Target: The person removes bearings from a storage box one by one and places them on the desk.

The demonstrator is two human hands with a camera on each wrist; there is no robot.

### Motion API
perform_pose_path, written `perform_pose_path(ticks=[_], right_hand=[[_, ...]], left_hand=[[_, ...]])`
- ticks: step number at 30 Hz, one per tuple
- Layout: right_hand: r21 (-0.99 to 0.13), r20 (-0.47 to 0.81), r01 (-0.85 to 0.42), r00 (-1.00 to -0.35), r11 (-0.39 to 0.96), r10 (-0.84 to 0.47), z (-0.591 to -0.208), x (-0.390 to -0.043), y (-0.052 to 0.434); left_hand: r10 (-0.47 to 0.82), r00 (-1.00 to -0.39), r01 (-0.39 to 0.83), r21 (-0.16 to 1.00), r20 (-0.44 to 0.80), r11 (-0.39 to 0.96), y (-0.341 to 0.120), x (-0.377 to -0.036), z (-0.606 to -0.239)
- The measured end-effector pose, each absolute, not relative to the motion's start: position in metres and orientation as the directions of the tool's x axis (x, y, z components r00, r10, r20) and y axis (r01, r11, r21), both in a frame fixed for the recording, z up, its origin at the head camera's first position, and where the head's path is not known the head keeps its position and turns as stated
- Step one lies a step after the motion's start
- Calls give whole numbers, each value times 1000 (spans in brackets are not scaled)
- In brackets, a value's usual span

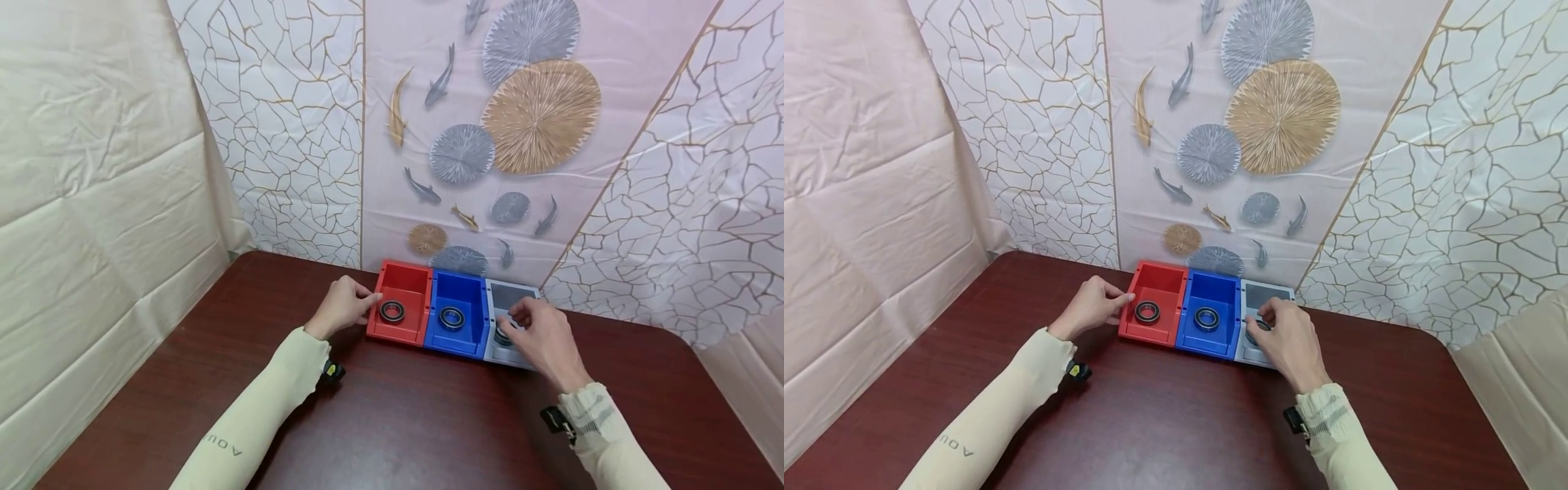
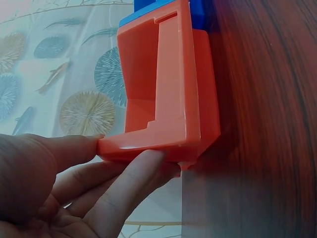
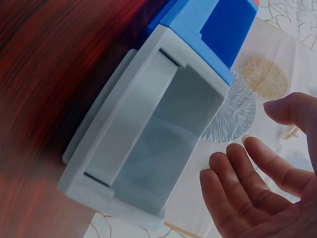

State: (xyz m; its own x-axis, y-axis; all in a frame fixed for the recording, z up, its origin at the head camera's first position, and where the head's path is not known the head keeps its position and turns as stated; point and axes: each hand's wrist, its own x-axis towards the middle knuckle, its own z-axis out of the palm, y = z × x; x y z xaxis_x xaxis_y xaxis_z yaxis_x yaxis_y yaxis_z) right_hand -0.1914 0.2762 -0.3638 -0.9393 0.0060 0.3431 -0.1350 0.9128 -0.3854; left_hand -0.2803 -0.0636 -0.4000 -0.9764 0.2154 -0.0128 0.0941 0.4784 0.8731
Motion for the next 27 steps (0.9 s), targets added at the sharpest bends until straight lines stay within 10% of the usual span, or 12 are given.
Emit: perform_pose_path(ticks=[27], right_hand=[[-413, 351, -150, -936, 898, 6, -366, -202, 245]], left_hand=[[211, -977, 69, 890, -31, 451, -64, -279, -400]])
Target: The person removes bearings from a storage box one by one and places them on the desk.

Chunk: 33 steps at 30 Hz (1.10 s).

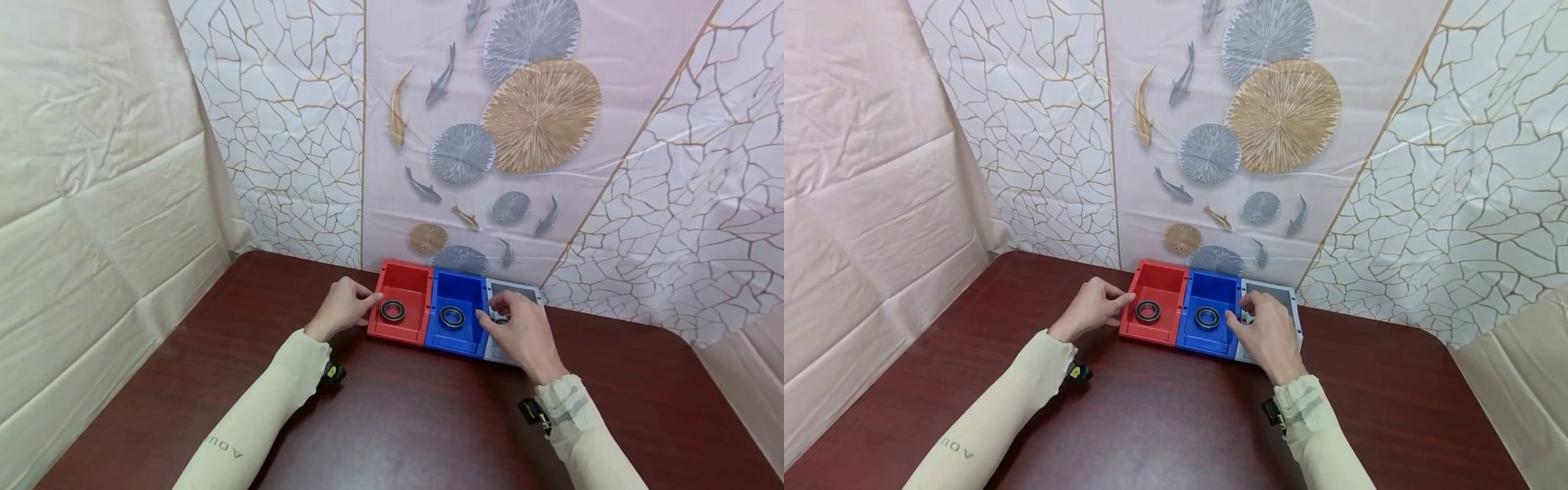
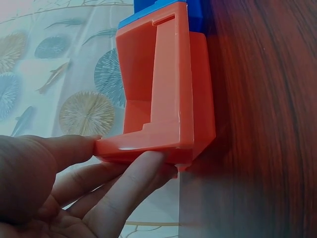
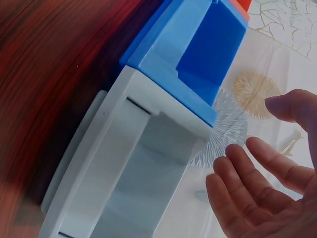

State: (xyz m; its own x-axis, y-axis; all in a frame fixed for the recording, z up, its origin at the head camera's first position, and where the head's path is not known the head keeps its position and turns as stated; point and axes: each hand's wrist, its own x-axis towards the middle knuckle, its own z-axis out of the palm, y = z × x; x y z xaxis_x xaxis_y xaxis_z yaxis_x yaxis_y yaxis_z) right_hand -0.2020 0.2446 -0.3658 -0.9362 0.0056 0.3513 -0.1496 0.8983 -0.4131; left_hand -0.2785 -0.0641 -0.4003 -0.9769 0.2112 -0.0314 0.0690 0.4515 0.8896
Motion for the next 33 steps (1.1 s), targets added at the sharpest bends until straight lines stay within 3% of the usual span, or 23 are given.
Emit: perform_pose_path(ticks=[15, 33], right_hand=[[-438, 286, -133, -958, 889, -2, -366, -204, 233], [-450, 318, -177, -948, 875, -28, -365, -209, 219]], left_hand=[[208, -978, 81, 897, -12, 434, -62, -277, -404], [199, -980, 105, 881, 13, 461, -62, -274, -404]])
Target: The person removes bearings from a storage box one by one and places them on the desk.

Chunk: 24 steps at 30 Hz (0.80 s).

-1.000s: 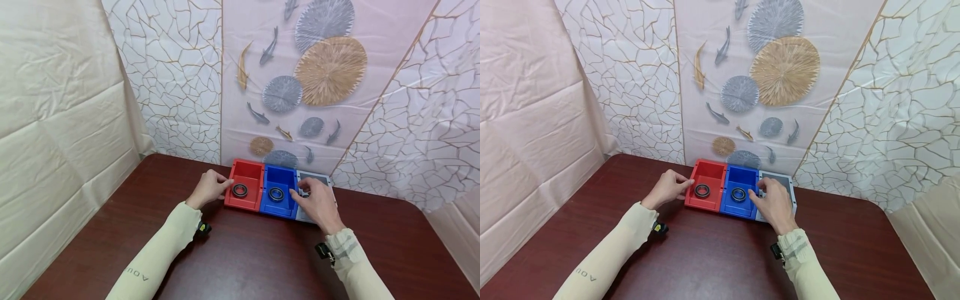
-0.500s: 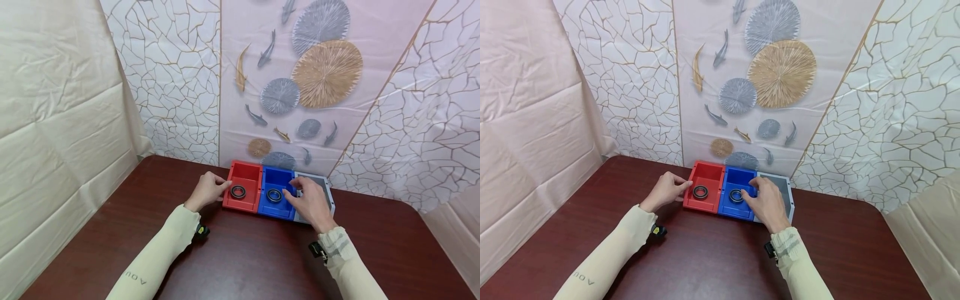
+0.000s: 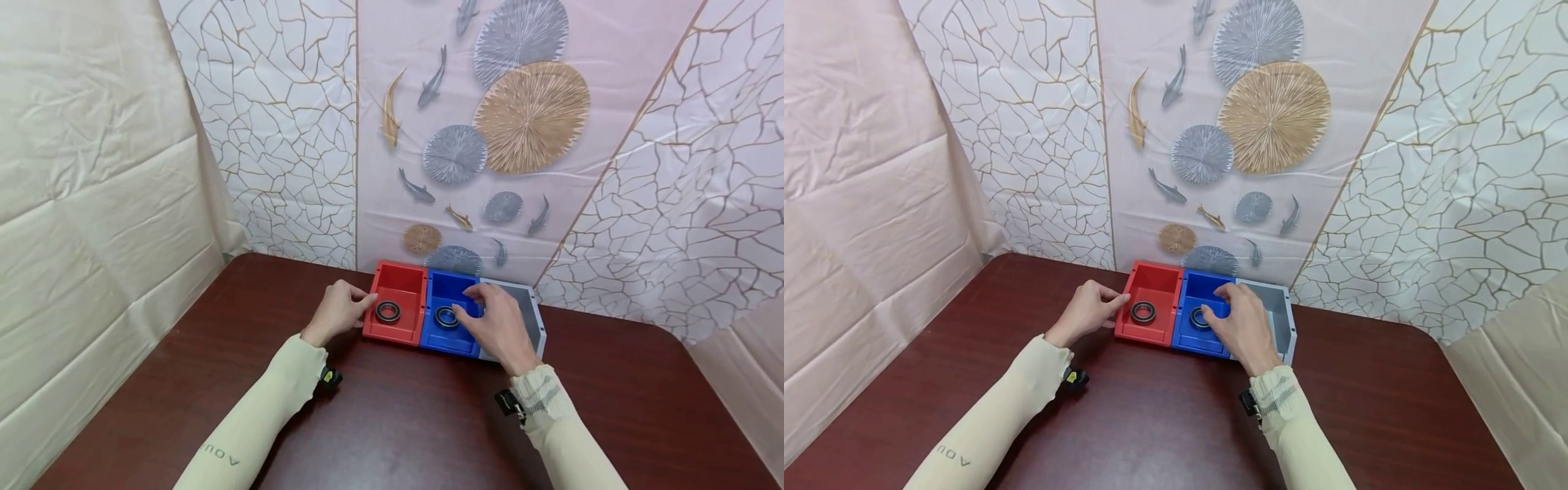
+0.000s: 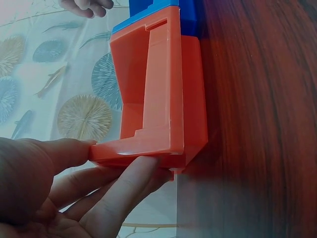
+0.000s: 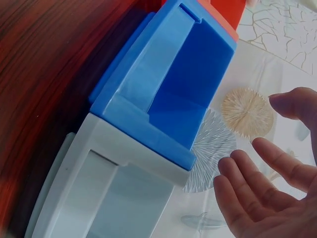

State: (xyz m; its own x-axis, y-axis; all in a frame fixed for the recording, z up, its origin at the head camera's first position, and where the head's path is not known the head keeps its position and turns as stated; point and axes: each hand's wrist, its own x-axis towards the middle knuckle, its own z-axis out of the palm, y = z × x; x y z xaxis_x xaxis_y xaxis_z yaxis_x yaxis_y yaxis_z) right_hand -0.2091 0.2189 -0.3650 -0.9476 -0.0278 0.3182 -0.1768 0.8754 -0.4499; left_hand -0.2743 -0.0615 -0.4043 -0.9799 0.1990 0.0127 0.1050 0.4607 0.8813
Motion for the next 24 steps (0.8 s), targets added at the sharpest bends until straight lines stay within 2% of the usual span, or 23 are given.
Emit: perform_pose_path(ticks=[24], right_hand=[[-465, 293, -215, -953, 859, -81, -366, -223, 191]], left_hand=[[193, -981, 91, 889, 3, 449, -62, -276, -405]])
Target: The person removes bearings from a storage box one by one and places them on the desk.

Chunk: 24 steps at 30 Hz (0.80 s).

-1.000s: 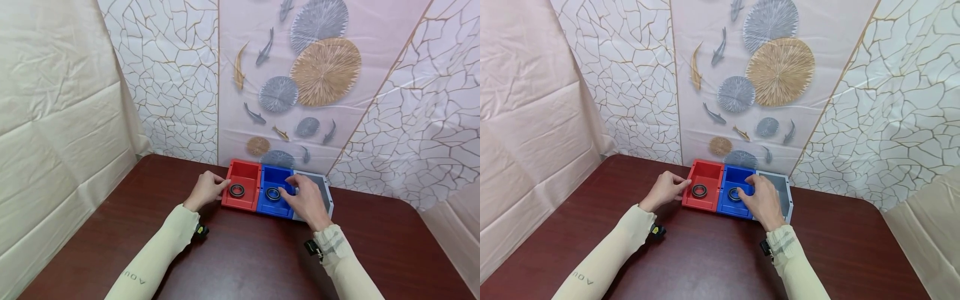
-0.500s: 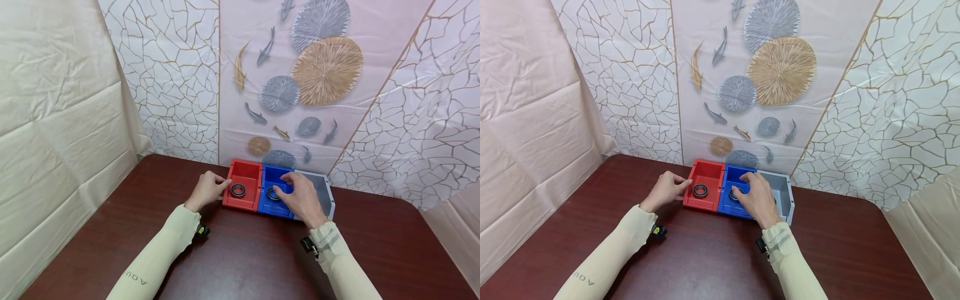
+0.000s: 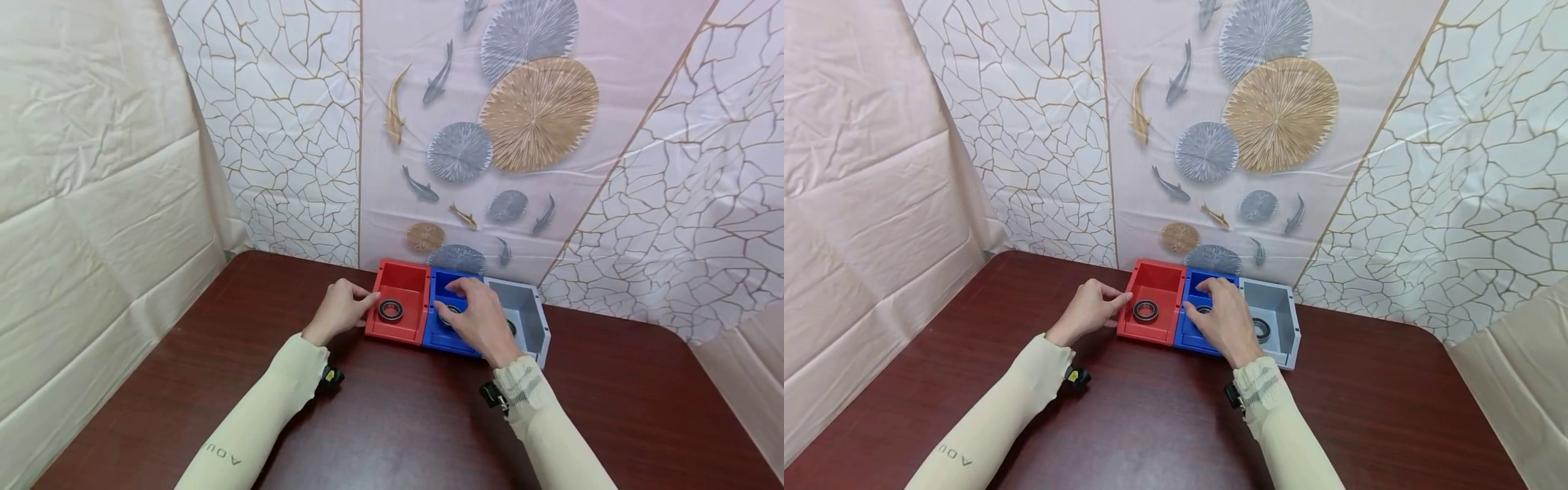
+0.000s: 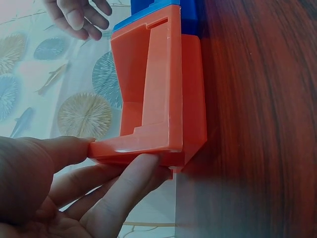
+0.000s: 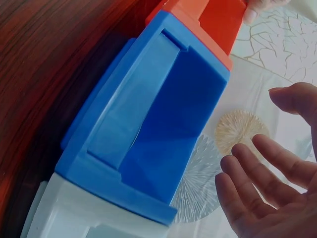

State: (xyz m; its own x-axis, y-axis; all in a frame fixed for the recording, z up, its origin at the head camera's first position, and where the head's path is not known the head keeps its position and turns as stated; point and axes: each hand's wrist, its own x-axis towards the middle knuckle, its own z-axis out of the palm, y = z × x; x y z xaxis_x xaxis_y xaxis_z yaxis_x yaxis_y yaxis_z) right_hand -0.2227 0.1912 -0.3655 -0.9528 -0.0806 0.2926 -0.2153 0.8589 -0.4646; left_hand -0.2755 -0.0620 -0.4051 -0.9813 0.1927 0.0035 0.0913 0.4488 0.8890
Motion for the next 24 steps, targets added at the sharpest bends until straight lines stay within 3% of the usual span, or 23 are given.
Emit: perform_pose_path(ticks=[24], right_hand=[[-518, 219, -214, -969, 828, -113, -363, -236, 166]], left_hand=[[197, -980, 86, 897, 0, 433, -62, -275, -406]])
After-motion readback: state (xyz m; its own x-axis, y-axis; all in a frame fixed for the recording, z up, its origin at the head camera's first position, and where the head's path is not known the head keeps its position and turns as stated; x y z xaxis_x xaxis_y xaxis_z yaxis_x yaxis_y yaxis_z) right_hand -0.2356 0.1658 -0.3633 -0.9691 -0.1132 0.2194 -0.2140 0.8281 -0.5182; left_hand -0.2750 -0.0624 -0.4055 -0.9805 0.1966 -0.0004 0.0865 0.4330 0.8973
